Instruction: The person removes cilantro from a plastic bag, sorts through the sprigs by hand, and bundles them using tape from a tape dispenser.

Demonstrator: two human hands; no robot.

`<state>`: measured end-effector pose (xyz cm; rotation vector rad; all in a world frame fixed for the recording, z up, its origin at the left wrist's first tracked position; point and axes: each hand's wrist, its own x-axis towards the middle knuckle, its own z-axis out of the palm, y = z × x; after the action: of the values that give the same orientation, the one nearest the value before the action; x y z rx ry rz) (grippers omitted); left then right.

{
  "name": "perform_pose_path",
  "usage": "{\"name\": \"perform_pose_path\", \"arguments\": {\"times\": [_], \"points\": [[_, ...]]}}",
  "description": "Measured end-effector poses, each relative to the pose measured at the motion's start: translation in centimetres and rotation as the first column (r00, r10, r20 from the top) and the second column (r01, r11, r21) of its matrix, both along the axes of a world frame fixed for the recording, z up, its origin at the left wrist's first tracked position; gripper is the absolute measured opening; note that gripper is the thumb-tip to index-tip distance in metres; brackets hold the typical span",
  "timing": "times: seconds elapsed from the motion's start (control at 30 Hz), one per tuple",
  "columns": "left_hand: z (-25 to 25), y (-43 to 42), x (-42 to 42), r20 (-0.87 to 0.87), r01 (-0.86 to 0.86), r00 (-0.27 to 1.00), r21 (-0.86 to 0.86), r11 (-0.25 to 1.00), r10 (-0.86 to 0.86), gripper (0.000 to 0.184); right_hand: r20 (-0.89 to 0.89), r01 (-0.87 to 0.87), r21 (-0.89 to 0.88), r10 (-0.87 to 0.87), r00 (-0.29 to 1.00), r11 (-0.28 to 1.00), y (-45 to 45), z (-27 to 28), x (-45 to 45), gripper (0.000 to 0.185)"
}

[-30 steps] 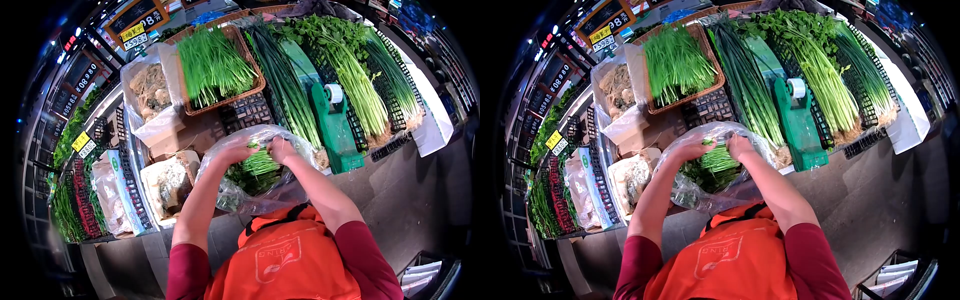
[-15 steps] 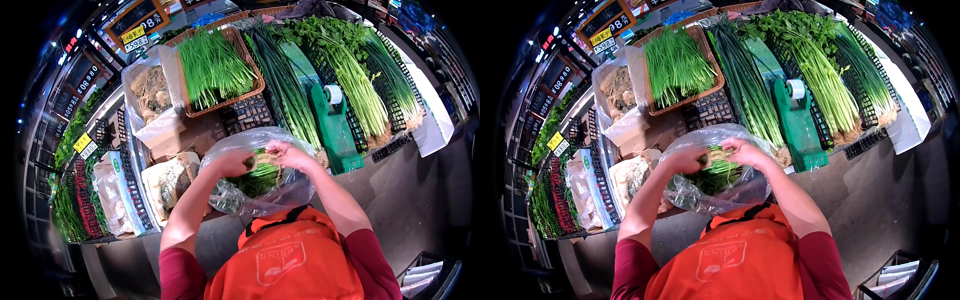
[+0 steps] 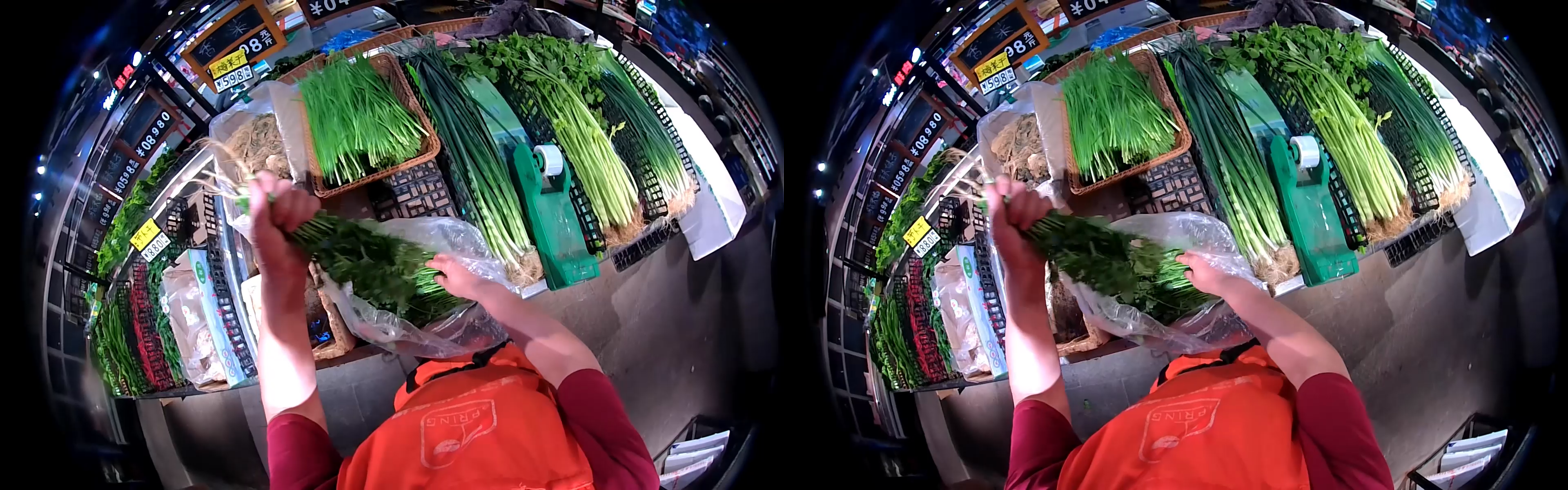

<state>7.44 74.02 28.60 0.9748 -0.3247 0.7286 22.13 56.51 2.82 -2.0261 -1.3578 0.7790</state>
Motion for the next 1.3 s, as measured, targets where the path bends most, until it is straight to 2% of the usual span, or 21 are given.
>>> {"name": "perform_pose_path", "arguments": {"times": [0.07,0.1,0.13,0.17,0.2,0.23,0.27,0.3,0.33,0.4,0.47,0.5,0.57,0.67,0.73,0.77,0.83,0.93,1.03,1.13,1.3], "points": [[1.9,-0.7,-0.8,0.113,0.006,0.993,-0.282,0.959,0.026,0.022,0.146,-0.008,-0.15,0.03,0.989,0.989,-0.9,6.6,-0.9,0.042],[2.3,-0.4,-1.2,0.219,0.147,0.974,-0.388,0.91,-0.064,0.021,0.195,0.018,-0.21,0.024,0.98,0.978,-0.7,7.1,-1.0,0.044],[2.2,-0.7,-1.0,0.063,-0.022,0.997,-0.306,0.952,0.044,0.023,0.206,-0.082,-0.266,0.14,0.968,0.961,-1.1,9.1,-0.8,0.046],[1.9,-1.5,-0.4,-0.083,-0.179,0.983,-0.198,0.964,0.165,0.025,0.062,-0.082,-0.038,0.085,0.995,0.996,-1.5,7.8,-0.4,0.045],[0.4,-1.0,-0.1,-0.183,-0.139,0.977,-0.145,0.98,0.112,0.026,-0.094,-0.043,0.186,0.061,0.994,0.982,-1.9,6.4,0.1,0.045],[-0.2,-1.2,0.4,-0.28,-0.09,0.958,-0.09,0.992,0.061,0.028,-0.127,-0.019,0.142,0.037,0.991,0.99,-2.3,8.1,-0.2,0.044],[-0.9,-2.6,0.5,-0.394,-0.147,0.915,-0.131,0.981,0.084,0.029,-0.157,0.004,0.102,0.012,0.988,0.995,-2.6,9.9,-0.4,0.043],[-2.2,-2.8,0.8,-0.411,-0.125,0.909,-0.126,0.984,0.063,0.028,-0.437,0.075,0.144,-0.005,0.899,0.987,-2.6,9.4,-0.1,0.041],[-2.7,-3.3,1.0,-0.372,0.009,0.925,-0.179,0.984,-0.076,0.028,-0.544,0.14,0.15,-0.036,0.839,0.979,-3.0,10.8,-0.3,0.039],[-3.1,-5.4,1.3,-0.436,0.029,0.89,-0.24,0.97,-0.134,0.026,-0.733,0.276,0.138,-0.089,0.674,0.951,-4.5,14.0,-0.8,0.04],[-4.2,-6.8,2.0,-0.554,-0.03,0.832,-0.064,0.997,-0.011,0.022,-0.71,0.334,0.277,-0.042,0.703,0.901,-5.0,15.8,-2.0,0.047],[-5.4,-7.0,2.3,-0.476,0.032,0.876,-0.099,0.995,-0.076,0.021,-0.635,0.294,0.335,-0.016,0.772,0.895,-5.3,17.4,-3.0,0.053],[-5.9,-8.5,2.8,-0.513,0.034,0.852,-0.148,0.988,-0.106,0.022,-0.52,0.182,0.456,0.095,0.849,0.871,-5.3,18.1,-4.6,0.068],[-6.2,-10.1,3.2,-0.537,0.022,0.84,-0.1,0.995,-0.073,0.019,-0.222,0.231,0.391,-0.153,0.963,0.891,-5.7,17.7,-6.2,0.074],[-6.5,-10.6,3.4,-0.549,0.027,0.834,-0.055,0.998,-0.053,0.016,-0.165,0.267,0.444,-0.215,0.963,0.855,-6.1,17.8,-6.6,0.056],[-6.6,-10.8,3.4,-0.543,0.019,0.84,0.036,0.999,0.004,0.015,-0.151,0.27,0.437,-0.226,0.962,0.858,-6.3,17.4,-6.6,0.051],[-6.6,-11.0,3.3,-0.557,0.058,0.828,-0.023,0.998,-0.061,0.017,-0.176,0.316,0.384,-0.267,0.947,0.868,-6.7,17.6,-7.1,0.034],[-7.4,-11.5,3.0,-0.533,0.116,0.836,-0.051,0.992,-0.126,0.028,-0.32,0.395,0.471,-0.265,0.91,0.789,-6.6,16.3,-7.5,0.033],[-7.9,-12.4,2.1,-0.549,0.13,0.824,-0.056,0.99,-0.139,0.039,-0.338,0.42,0.46,-0.283,0.898,0.782,-6.9,16.0,-7.8,0.03],[-8.0,-12.6,1.4,-0.569,0.134,0.792,-0.195,0.972,-0.223,0.038,-0.346,0.409,0.438,-0.269,0.899,0.801,-7.3,16.0,-7.9,0.032],[-9.0,-11.9,1.0,-0.543,0.278,0.765,-0.206,0.938,-0.346,0.035,-0.354,0.389,0.49,-0.23,0.907,0.78,-7.4,14.6,-8.1,0.034]]}}
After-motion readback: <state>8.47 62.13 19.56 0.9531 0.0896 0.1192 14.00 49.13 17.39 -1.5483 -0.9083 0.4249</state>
